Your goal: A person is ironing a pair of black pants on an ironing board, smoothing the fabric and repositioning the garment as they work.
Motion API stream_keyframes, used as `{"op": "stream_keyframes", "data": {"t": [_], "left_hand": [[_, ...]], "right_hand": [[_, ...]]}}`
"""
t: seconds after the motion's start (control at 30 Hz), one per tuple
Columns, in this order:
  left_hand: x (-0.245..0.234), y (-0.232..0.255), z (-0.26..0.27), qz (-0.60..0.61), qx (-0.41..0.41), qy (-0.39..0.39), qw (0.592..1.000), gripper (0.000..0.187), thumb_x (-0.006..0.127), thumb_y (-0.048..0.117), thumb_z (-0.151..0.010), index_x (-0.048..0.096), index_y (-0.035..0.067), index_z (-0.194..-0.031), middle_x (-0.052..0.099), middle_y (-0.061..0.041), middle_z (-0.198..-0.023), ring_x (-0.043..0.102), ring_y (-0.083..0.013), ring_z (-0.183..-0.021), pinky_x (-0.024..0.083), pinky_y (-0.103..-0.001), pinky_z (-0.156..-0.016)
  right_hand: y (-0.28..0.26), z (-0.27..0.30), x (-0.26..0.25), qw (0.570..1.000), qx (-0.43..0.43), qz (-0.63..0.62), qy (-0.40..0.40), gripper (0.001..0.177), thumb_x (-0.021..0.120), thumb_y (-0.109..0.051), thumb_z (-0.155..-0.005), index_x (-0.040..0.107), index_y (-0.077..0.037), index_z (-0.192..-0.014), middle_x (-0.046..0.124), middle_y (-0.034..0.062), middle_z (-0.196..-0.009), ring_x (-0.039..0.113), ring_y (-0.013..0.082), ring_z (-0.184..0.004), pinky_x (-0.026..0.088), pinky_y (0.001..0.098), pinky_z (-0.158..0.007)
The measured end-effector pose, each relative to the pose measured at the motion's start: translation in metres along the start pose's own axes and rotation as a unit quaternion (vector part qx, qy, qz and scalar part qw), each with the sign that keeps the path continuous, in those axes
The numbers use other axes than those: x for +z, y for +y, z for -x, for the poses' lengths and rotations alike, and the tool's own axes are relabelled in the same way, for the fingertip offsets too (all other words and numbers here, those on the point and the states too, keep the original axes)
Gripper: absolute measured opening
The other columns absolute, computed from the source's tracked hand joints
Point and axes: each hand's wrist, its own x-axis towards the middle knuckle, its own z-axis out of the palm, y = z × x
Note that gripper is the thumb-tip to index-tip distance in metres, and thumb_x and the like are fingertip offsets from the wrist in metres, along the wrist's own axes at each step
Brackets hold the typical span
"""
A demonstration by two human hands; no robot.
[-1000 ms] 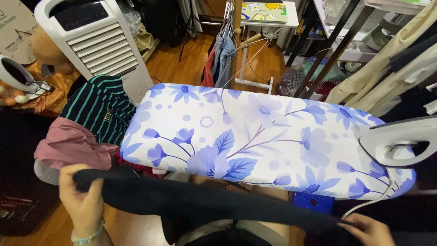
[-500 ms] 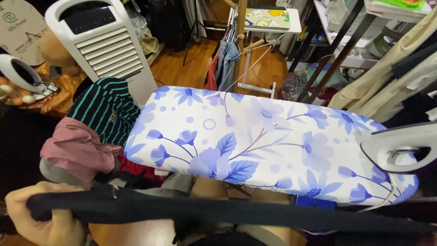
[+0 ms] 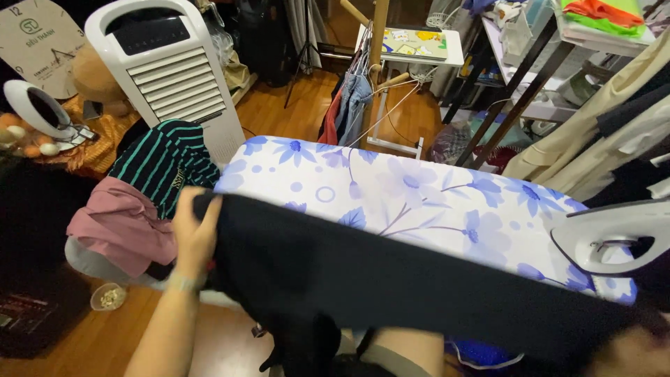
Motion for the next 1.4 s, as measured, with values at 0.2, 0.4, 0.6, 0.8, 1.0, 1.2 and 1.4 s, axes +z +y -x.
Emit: {"op": "stream_keyframes", "data": {"t": [0.2, 0.4, 0.6, 0.8, 1.0, 1.2, 1.4], "left_hand": [[0.061, -0.09, -0.077, -0.099, -0.075, -0.104, 0.987, 0.031, 0.059, 0.039, -0.097, 0.061, 0.01, -0.106, 0.069, -0.016, -0.11, 0.064, -0.0365, -0.107, 0.045, -0.042, -0.09], [0.082, -0.092, -0.119, -0.252, -0.132, -0.25, 0.925, 0.049, 0.051, 0.046, -0.1, 0.057, 0.007, -0.129, 0.066, -0.02, -0.121, 0.062, -0.038, -0.108, 0.049, -0.046, -0.086], [0.105, -0.114, -0.151, -0.253, -0.127, -0.26, 0.923, 0.045, 0.049, 0.044, -0.103, 0.058, 0.006, -0.124, 0.068, -0.017, -0.117, 0.065, -0.038, -0.104, 0.05, -0.047, -0.084], [0.142, -0.12, -0.174, -0.255, -0.108, -0.257, 0.926, 0.044, 0.046, 0.047, -0.105, 0.053, 0.004, -0.111, 0.065, -0.021, -0.108, 0.064, -0.0383, -0.094, 0.049, -0.046, -0.079], [0.162, -0.121, -0.173, -0.37, -0.134, -0.298, 0.87, 0.068, 0.027, 0.057, -0.104, 0.042, 0.001, -0.14, 0.063, -0.021, -0.129, 0.059, -0.0422, -0.117, 0.047, -0.052, -0.095], [0.175, -0.146, -0.173, -0.402, -0.094, -0.289, 0.864, 0.053, 0.027, 0.053, -0.106, 0.046, 0.006, -0.123, 0.07, -0.02, -0.106, 0.066, -0.0426, -0.097, 0.051, -0.052, -0.078], [0.183, -0.16, -0.173, -0.407, -0.084, -0.272, 0.868, 0.048, 0.03, 0.052, -0.106, 0.045, 0.008, -0.118, 0.071, -0.019, -0.1, 0.068, -0.0418, -0.091, 0.051, -0.05, -0.073]], "right_hand": [[-0.155, -0.063, 0.033, 0.891, -0.008, -0.093, -0.444, 0.023, 0.043, -0.012, -0.106, 0.054, -0.002, -0.124, 0.068, 0.0331, -0.092, 0.063, 0.0595, -0.08, 0.044, 0.0629, -0.071], [-0.219, -0.089, 0.09, 0.82, -0.03, -0.088, -0.565, 0.027, 0.03, -0.024, -0.112, 0.044, -0.001, -0.114, 0.068, 0.0379, -0.101, 0.062, 0.0618, -0.092, 0.044, 0.066, -0.077], [-0.225, -0.082, 0.141, 0.821, -0.034, -0.077, -0.565, 0.027, 0.032, -0.026, -0.112, 0.043, -0.001, -0.116, 0.069, 0.0382, -0.099, 0.063, 0.0613, -0.091, 0.045, 0.0648, -0.075], [-0.227, -0.092, 0.15, 0.808, -0.003, -0.045, -0.587, 0.029, 0.032, -0.027, -0.112, 0.044, -0.001, -0.117, 0.071, 0.0349, -0.104, 0.065, 0.0571, -0.095, 0.046, 0.0612, -0.077], [-0.233, -0.091, 0.139, 0.817, 0.012, -0.05, -0.575, 0.028, 0.038, -0.029, -0.111, 0.042, -0.004, -0.123, 0.072, 0.0323, -0.101, 0.066, 0.0561, -0.091, 0.046, 0.0597, -0.076], [-0.22, -0.078, 0.156, 0.839, -0.033, -0.046, -0.541, 0.029, 0.04, -0.028, -0.109, 0.045, -0.003, -0.124, 0.068, 0.0275, -0.114, 0.066, 0.0553, -0.093, 0.047, 0.0623, -0.075], [-0.248, -0.059, 0.142, 0.912, -0.265, 0.032, -0.31, 0.041, 0.052, -0.034, -0.1, 0.064, -0.01, -0.131, 0.065, 0.018, -0.129, 0.057, 0.0368, -0.122, 0.041, 0.0585, -0.099]]}}
